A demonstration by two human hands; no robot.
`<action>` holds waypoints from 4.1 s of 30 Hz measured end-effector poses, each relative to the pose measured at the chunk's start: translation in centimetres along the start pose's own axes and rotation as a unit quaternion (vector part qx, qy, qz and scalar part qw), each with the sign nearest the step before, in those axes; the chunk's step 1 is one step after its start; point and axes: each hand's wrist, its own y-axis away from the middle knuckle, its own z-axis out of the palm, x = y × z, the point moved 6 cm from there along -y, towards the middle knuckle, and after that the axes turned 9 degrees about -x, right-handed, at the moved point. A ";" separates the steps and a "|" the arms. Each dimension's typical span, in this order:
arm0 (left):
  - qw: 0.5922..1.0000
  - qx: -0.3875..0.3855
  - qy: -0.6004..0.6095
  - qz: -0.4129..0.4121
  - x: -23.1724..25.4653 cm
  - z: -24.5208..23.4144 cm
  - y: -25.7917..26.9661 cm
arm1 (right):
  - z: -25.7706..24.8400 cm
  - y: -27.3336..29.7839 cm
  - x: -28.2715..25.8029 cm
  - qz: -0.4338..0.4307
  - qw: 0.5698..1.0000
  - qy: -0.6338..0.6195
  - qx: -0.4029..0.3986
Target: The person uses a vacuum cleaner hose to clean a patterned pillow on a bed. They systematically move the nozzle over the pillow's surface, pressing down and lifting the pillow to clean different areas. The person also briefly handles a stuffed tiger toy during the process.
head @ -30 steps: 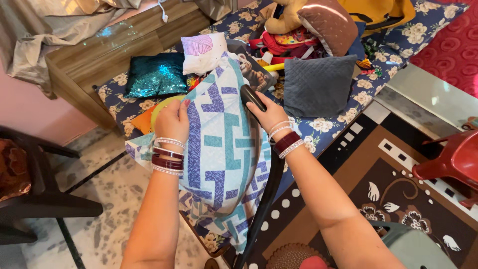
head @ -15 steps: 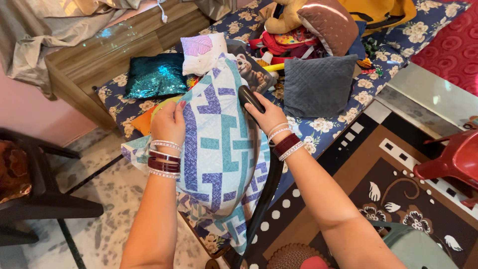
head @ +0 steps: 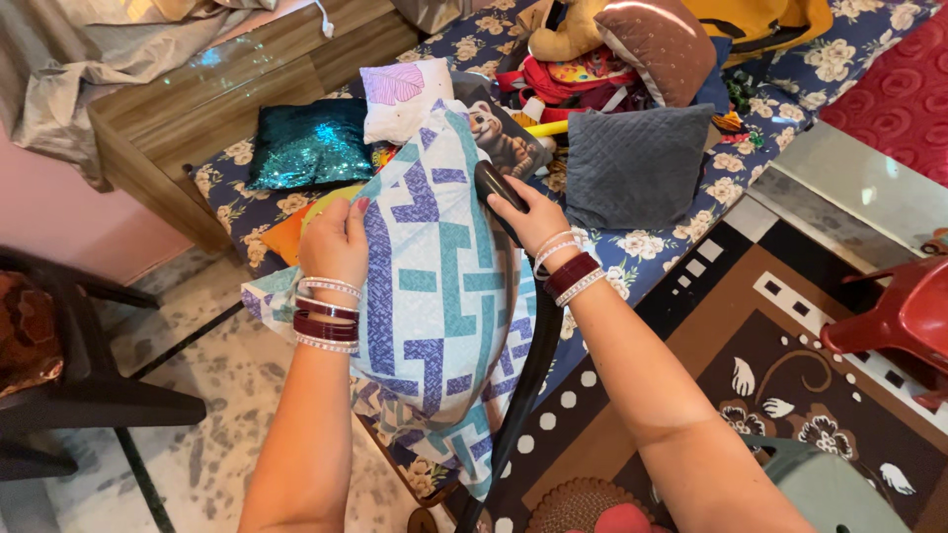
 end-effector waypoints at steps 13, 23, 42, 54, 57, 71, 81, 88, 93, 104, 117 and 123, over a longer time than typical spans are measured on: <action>1.000 0.003 0.001 -0.009 0.4 -0.3 -0.1 | -0.7 0.6 -1.2 -0.053 0.999 -0.007 0.002; 1.000 -0.005 -0.003 -0.018 0.3 0.0 0.0 | -0.6 0.9 -0.3 -0.036 0.999 0.003 -0.008; 0.999 0.026 -0.017 0.017 1.1 -0.4 1.1 | 0.4 -1.8 2.4 -0.013 0.995 -0.095 -0.018; 1.000 0.008 -0.012 -0.008 -0.3 -0.4 1.5 | 0.4 0.0 0.9 0.054 0.992 -0.107 -0.026; 1.000 0.006 -0.001 -0.013 -0.6 -0.4 1.3 | 0.7 -0.9 2.4 0.019 0.992 -0.126 -0.001; 0.999 0.033 -0.003 -0.043 -2.4 -3.3 1.9 | -0.8 2.3 -0.5 -0.010 0.967 -0.226 -0.115; 0.999 0.010 0.002 -0.046 -0.5 -3.0 1.4 | 5.5 11.4 -11.5 -0.103 0.984 0.120 -0.079; 0.999 0.015 -0.019 -0.036 -0.2 -1.8 1.5 | 5.3 12.7 -11.1 -0.146 0.983 0.110 -0.019; 0.998 -0.005 -0.010 -0.060 -0.6 -1.4 2.1 | 5.7 12.2 -9.9 -0.113 0.987 0.109 -0.047; 0.999 0.012 -0.007 -0.047 -1.1 -1.6 1.7 | 5.5 10.9 -9.7 -0.102 0.987 0.105 -0.065; 1.000 0.017 0.012 -0.012 -0.9 -0.9 0.6 | 3.7 8.0 -6.8 -0.098 0.992 0.078 -0.019; 1.000 0.012 0.023 -0.016 -0.8 -0.3 0.3 | 2.2 5.4 -4.6 -0.077 0.994 0.076 -0.011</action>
